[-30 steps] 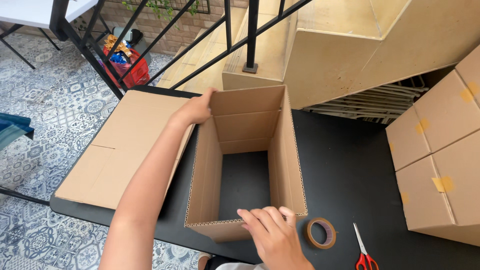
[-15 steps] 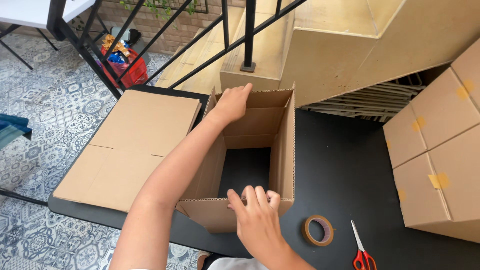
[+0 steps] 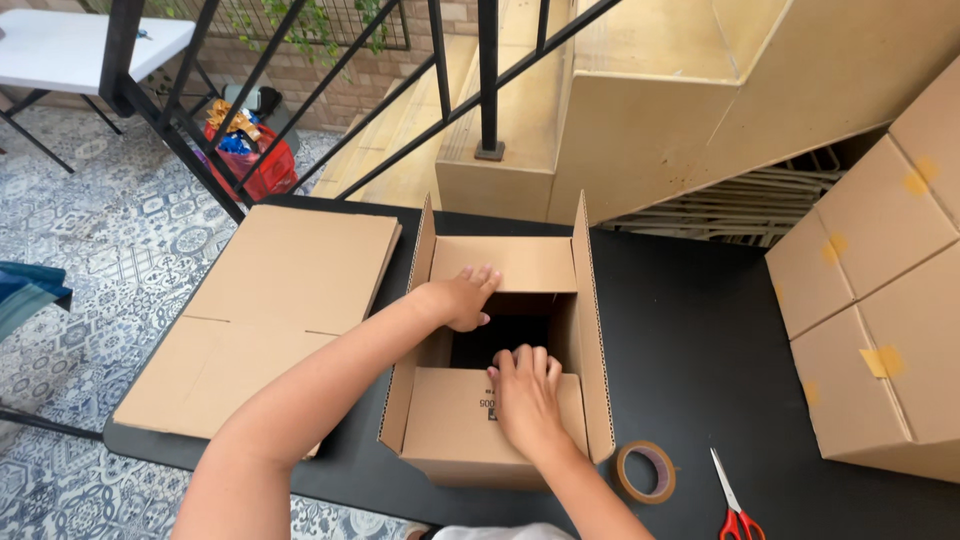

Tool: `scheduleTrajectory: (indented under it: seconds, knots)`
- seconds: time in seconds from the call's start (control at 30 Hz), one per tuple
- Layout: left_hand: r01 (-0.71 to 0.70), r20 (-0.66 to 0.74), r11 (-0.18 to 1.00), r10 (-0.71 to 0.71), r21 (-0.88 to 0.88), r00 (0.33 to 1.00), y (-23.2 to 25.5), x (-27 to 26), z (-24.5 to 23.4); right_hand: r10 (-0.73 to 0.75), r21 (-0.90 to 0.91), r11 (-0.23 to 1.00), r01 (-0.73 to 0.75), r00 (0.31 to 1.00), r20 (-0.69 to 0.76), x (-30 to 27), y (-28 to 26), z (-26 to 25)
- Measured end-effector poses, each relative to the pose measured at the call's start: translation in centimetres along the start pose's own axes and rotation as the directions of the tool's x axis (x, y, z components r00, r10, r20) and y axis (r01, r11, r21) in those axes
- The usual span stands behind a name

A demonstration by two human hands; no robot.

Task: The person assembles a cardboard box by hand, secures the bottom with adhesive tape using a tape dispenser, and سپس cuts the tape with scissors before placing the assembled box onto a stack.

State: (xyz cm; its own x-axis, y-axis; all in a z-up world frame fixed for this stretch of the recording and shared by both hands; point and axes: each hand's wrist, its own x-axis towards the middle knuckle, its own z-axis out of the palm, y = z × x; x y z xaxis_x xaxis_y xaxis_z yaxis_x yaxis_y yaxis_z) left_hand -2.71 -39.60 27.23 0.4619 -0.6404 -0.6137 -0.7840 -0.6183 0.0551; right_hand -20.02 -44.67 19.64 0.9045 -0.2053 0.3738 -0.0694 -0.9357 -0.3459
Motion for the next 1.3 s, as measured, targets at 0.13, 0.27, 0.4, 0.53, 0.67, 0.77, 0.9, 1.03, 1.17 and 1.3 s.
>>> scheduleTrajectory:
  seconds: [0.13, 0.27, 0.4, 0.53, 0.67, 0.77, 0.9, 1.03, 1.17, 1.3]
  knots:
    - [-0.057, 0.097, 0.978, 0.039, 0.199, 0.995, 0.2, -0.9, -0.8, 0.084, -0.003, 0.996, -0.086, 0.964, 0.253, 0.5, -1.0, -1.8]
    - [-0.06, 0.22, 0.971, 0.009, 0.23, 0.975, -0.9, 3.2, 0.9, -0.072, 0.121, 0.991, 0.058, 0.991, 0.116, 0.4, -1.4, -2.6]
    - [-0.018, 0.309, 0.952, -0.081, 0.306, 0.948, 0.8, 2.4, -0.4, -0.404, 0.355, 0.864, 0.357, 0.913, 0.065, 0.2, -3.8, -7.2]
    - [-0.098, 0.02, 0.995, 0.097, 0.013, 0.995, 0.5, -1.7, -2.3, -0.474, 0.337, 0.851, 0.403, 0.866, 0.16, -1.3, -4.5, -6.7]
    - [-0.548, -0.72, 0.694, 0.061, -0.467, 0.691, 2.0, -10.6, -3.2, -0.467, 0.293, 0.866, 0.406, 0.866, 0.178, -1.3, -3.9, -5.5]
    - [-0.708, -0.925, 0.597, -0.214, -0.378, 0.313, 2.9, -15.0, -0.8, -0.475, 0.272, 0.865, 0.422, 0.864, 0.169, -1.5, -3.9, -5.2]
    - [-0.716, -0.717, 0.229, -0.479, -0.659, 0.507, 2.0, -14.1, 5.0, -0.463, 0.257, 0.869, 0.422, 0.878, 0.124, -1.7, -4.1, -5.2]
    - [-0.536, -0.499, -0.021, -0.334, -0.844, 0.799, 2.1, -13.7, 7.0, -0.501, 0.226, 0.85, 0.476, 0.863, 0.066, -1.6, -4.4, -5.4]
    - [-0.56, -0.544, 0.053, -0.327, -0.827, 0.772, 3.7, -14.0, 5.8, -0.493, 0.256, 0.851, 0.459, 0.866, 0.087, -1.5, -4.2, -4.9]
    - [-0.41, -0.546, 0.417, -0.289, -0.812, 0.786, 4.5, -13.1, 6.1, -0.443, 0.437, 0.819, 0.372, 0.894, 0.069, -1.0, -4.7, -6.4]
